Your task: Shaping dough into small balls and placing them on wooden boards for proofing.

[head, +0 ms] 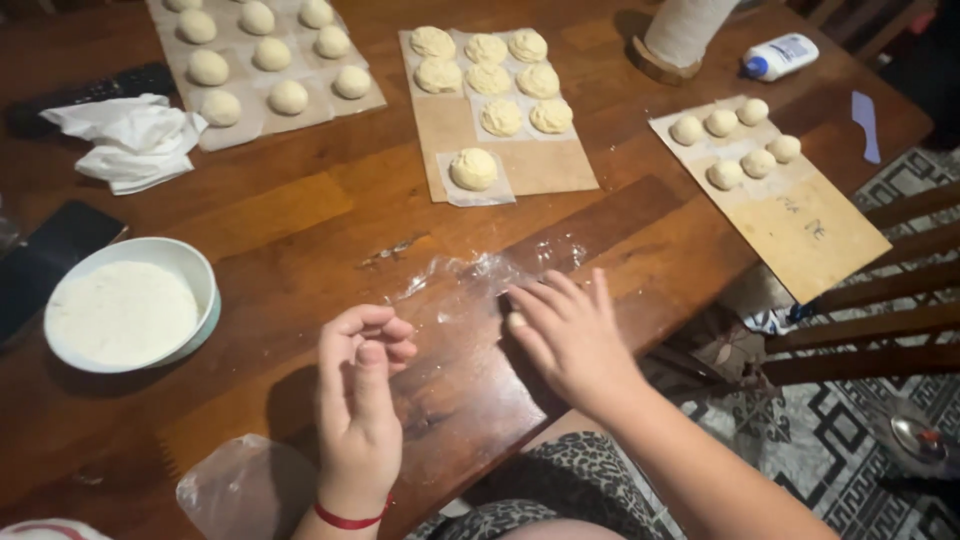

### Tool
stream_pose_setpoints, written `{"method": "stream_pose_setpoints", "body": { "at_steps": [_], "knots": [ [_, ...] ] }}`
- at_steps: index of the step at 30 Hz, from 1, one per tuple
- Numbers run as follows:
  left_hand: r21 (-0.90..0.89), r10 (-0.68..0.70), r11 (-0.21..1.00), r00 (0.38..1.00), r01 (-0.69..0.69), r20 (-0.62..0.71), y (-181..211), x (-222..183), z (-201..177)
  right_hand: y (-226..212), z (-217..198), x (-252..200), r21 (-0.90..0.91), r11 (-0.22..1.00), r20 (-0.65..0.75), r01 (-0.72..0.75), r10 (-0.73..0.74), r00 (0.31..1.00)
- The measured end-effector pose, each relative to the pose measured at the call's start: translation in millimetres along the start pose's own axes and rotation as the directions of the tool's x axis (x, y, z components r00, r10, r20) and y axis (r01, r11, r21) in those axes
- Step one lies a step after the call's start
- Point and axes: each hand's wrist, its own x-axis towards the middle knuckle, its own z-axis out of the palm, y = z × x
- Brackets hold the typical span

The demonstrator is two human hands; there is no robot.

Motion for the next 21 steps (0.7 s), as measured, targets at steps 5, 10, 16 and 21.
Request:
{"method": "stream_pose_setpoints", "body": {
  "at_steps": [5, 10, 16, 21],
  "knots": [
    [-0.016, 0.056, 0.998, 0.998, -0.055, 0.020, 3.6, -1.2, -0.3, 21.0, -13.4, -33.6, 0.313, 0.948, 0.029, 0.059, -0.072, 0.997],
    [0.012, 0.040, 0.999, 0.999, -0.040, 0.022, 5.9, -3.2, 0.9, 21.8, -21.9, -48.6, 0.435, 0.898, -0.026, -0.069, 0.089, 0.996],
    [0.030, 0.055, 0.998, 0.998, -0.056, 0.027, 7.0, -1.8, 0.7, 1.0, -10.5, -42.9, 0.272, 0.959, -0.030, -0.076, 0.087, 0.996],
    [0.025, 0.081, 0.996, 0.996, -0.082, 0.031, 4.9, -2.2, 1.5, -2.0, -3.8, -22.7, 0.276, 0.961, -0.164, 0.036, 0.010, 0.986]
  ]
}}
